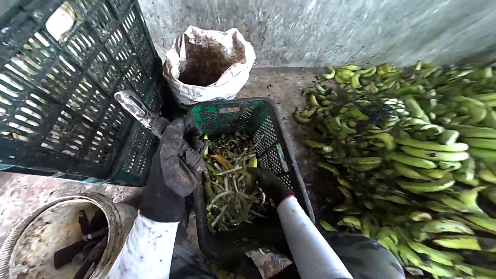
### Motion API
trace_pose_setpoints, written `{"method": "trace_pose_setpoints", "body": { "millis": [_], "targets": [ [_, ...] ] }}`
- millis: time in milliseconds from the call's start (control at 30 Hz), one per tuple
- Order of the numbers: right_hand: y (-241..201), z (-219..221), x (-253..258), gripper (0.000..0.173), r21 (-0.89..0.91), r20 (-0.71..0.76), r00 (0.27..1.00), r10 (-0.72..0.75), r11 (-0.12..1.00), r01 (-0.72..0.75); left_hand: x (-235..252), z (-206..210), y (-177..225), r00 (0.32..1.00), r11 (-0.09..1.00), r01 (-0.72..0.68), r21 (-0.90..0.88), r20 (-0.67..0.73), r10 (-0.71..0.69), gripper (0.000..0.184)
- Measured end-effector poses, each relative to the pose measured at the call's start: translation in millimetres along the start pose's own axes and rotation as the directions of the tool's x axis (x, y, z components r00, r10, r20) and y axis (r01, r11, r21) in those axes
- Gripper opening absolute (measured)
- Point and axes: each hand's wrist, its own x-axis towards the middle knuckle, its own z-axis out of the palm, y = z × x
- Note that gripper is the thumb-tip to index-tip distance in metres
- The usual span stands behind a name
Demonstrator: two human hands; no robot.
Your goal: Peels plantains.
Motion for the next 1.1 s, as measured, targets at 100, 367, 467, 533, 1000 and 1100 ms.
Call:
{"method": "trace_pose_setpoints", "body": {
  "millis": [100, 367, 467, 533, 1000, 1100],
  "targets": [
    [-58.9, -30.4, -49.1, 0.047, 0.165, 0.138, 0.944, -0.298, 0.947, 0.275, -0.4, -3.4, -8.9, 0.999, 0.999, -0.022, 0.029, 0.048, 0.020, 0.028],
    [-59.6, -2.7, -48.8, 0.055, -0.282, -0.018, 0.805, -0.594, 0.775, 0.566, -26.4, 24.2, -28.0, 0.996, 0.955, 0.029, 0.295, -0.086, -0.003, 0.033],
    [-60.5, 2.5, -61.2, 0.047, 0.016, -0.124, 0.821, -0.558, 0.826, 0.564, -51.3, 23.2, -48.0, 0.987, 0.820, 0.160, 0.549, -0.064, -0.149, 0.045],
    [-64.7, -4.2, -72.2, 0.051, 0.118, -0.195, 0.819, -0.540, 0.816, 0.566, -72.2, 15.6, -71.3, 0.972, 0.744, 0.161, 0.649, 0.027, -0.234, 0.052],
    [-121.9, -40.7, -113.9, 0.048, 0.409, -0.104, 0.735, -0.670, 0.645, 0.646, -85.4, 44.0, -119.1, 0.818, 0.596, 0.493, 0.634, -0.105, -0.566, 0.054],
    [-118.1, -54.1, -107.3, 0.043, 0.473, -0.008, 0.776, -0.630, 0.682, 0.558, -86.1, 65.9, -81.0, 0.914, 0.611, 0.207, 0.764, 0.072, -0.399, 0.044]
  ]
}}
